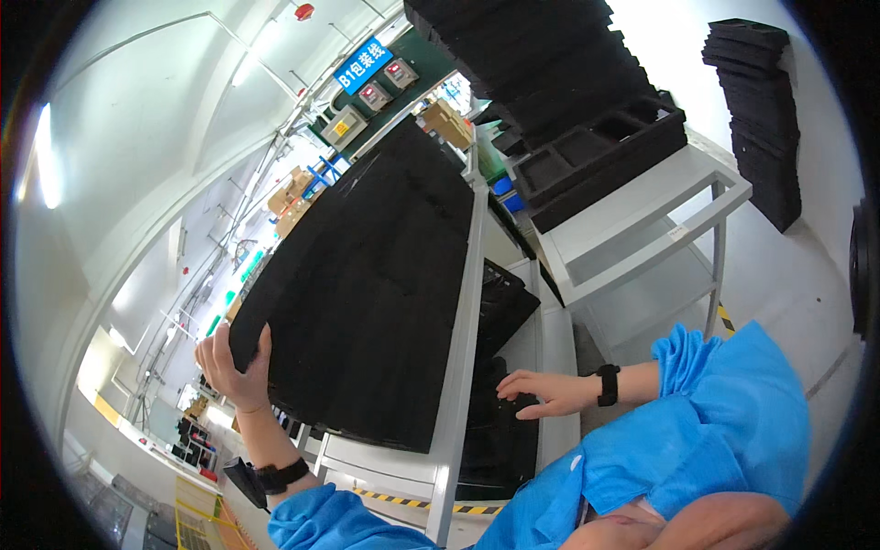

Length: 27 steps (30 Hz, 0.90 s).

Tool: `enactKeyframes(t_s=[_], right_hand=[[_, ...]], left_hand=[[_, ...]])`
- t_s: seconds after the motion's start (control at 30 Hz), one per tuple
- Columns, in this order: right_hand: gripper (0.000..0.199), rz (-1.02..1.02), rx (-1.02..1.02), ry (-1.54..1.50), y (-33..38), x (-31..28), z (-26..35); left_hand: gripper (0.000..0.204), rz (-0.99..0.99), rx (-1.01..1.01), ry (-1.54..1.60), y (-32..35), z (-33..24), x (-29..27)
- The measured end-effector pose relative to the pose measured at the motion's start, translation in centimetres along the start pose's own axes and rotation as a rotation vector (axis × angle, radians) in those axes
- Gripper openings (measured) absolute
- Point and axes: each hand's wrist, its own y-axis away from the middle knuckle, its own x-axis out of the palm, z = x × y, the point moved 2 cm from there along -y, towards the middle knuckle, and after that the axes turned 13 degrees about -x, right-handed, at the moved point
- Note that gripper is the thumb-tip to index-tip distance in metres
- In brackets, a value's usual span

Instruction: Sorting and organizing small rectangular electronic parts or screen assemblies into foam trays.

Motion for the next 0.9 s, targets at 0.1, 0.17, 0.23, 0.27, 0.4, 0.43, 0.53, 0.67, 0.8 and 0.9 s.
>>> enactKeyframes(t_s=[0.1,0.17,0.23,0.27,0.4,0.43,0.53,0.67,0.8,0.9], right_hand=[[0.04,-0.019,-0.01,0.031,0.4,-0.1,-0.3],[0.04,-0.055,-0.018,0.068,1.4,-0.4,-0.3],[0.039,-0.095,0.026,0.083,2.7,-0.5,-0.3],[0.038,-0.116,0.072,0.091,3.7,-0.7,-0.3],[0.038,-0.14,0.208,0.18,7.9,-0.1,-0.4],[0.038,-0.154,0.215,0.202,8.7,0.0,-0.5],[0.038,-0.178,0.429,0.151,12.2,-0.7,0.5],[0.038,-0.218,0.451,0.266,17.5,-3.5,2.9],[0.038,-0.33,0.519,0.286,23.2,-7.8,5.5],[0.039,-0.362,0.485,0.296,28.3,-10.6,8.7]], left_hand=[[0.047,0.037,-0.034,0.022,1.5,1.6,1.2],[0.047,0.006,-0.088,0.011,2.0,2.2,1.7],[0.048,0.035,-0.14,0.02,2.8,3.1,1.4],[0.05,0.017,-0.14,-0.032,2.8,3.1,1.5],[0.052,-0.012,-0.268,0.036,4.5,3.6,1.9],[0.05,-0.002,-0.316,0.086,4.6,3.2,1.4],[0.048,0.013,-0.59,0.11,4.4,2.3,1.0],[0.044,-0.006,-0.686,-0.11,2.6,-0.6,0.9],[0.034,-0.188,-0.7,-0.382,3.0,-1.7,2.3],[0.036,-0.41,-0.746,-0.512,5.2,0.6,3.9]])
